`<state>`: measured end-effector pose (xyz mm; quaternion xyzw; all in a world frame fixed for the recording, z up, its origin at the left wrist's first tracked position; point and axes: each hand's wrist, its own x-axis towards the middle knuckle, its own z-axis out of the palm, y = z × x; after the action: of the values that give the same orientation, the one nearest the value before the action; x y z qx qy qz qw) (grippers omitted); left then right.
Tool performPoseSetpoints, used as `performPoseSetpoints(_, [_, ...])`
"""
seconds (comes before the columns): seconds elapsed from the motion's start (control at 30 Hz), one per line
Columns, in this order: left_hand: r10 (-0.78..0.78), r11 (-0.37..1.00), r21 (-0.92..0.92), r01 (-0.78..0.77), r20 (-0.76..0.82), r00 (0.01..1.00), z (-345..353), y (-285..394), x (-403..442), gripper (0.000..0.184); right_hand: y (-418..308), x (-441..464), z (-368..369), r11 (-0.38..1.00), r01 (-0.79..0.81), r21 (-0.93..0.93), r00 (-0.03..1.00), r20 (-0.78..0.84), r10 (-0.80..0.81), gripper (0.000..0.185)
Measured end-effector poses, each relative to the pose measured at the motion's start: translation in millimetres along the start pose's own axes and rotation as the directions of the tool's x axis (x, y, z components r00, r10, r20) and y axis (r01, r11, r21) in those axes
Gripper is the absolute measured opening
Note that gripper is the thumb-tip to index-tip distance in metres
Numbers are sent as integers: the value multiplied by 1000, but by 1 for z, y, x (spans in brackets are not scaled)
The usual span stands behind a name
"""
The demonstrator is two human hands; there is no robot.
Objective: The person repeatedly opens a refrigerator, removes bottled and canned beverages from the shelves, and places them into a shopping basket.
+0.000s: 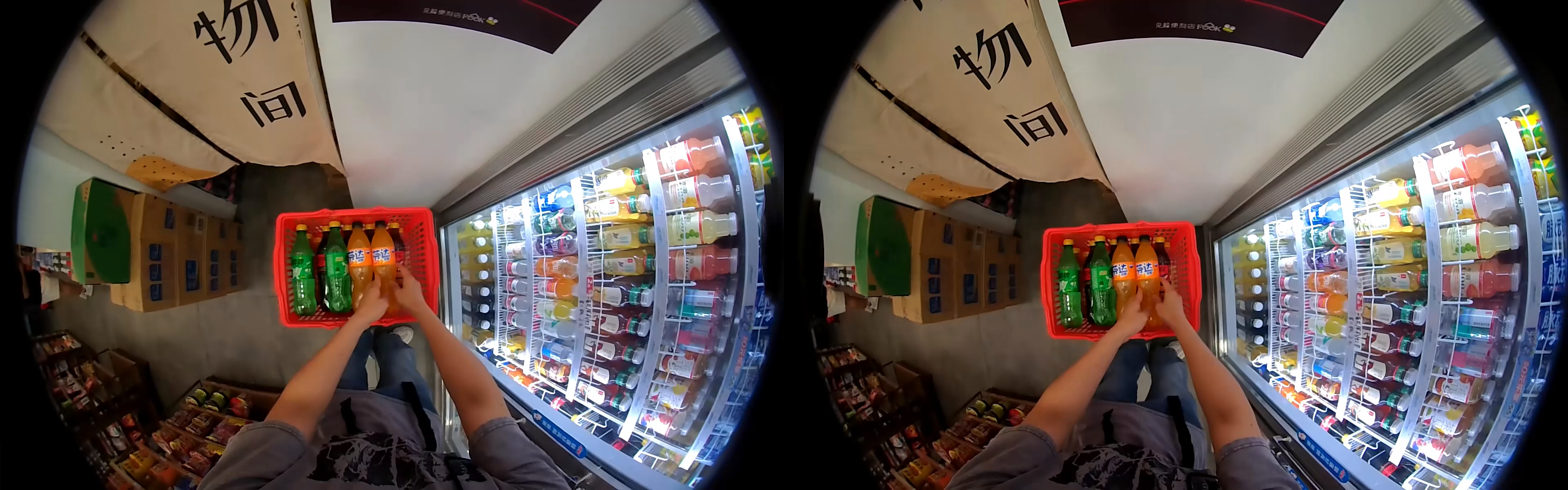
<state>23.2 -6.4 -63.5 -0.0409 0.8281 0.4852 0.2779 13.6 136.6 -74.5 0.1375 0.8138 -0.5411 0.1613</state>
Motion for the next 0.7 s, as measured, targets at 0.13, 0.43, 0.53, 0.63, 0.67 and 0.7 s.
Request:
performPoseSetpoints(0.13, [0,997,-81,4,46,999,-5,-7,2,66,5,0,9,1000,7,-20,997,-71,-8,58])
performPoseSetpoints(0.43, [-29,966,-250,62,134,990,-47,41,-25,60,-11,-21,3,995,61,-83,989,-127,-71,62])
performPoseSetpoints(0.53, [63,984,-168,-52,57,996,-57,58,-25,53,-41,-42,-12,996,-32,-89,973,-230,11,60])
performPoseSetpoints(0.63, [312,946,-89,-313,-18,950,-50,67,-9,45,-64,-59,-34,999,-9,39,954,-298,20,50])
performPoseSetpoints(0.67, [374,916,-164,-367,12,928,-50,83,-9,45,-68,-65,-40,998,55,-4,954,-296,-54,44])
performPoseSetpoints(0.7, [430,880,-240,-410,39,902,-50,102,-13,44,-71,-72,-45,992,115,-49,949,-291,-125,39])
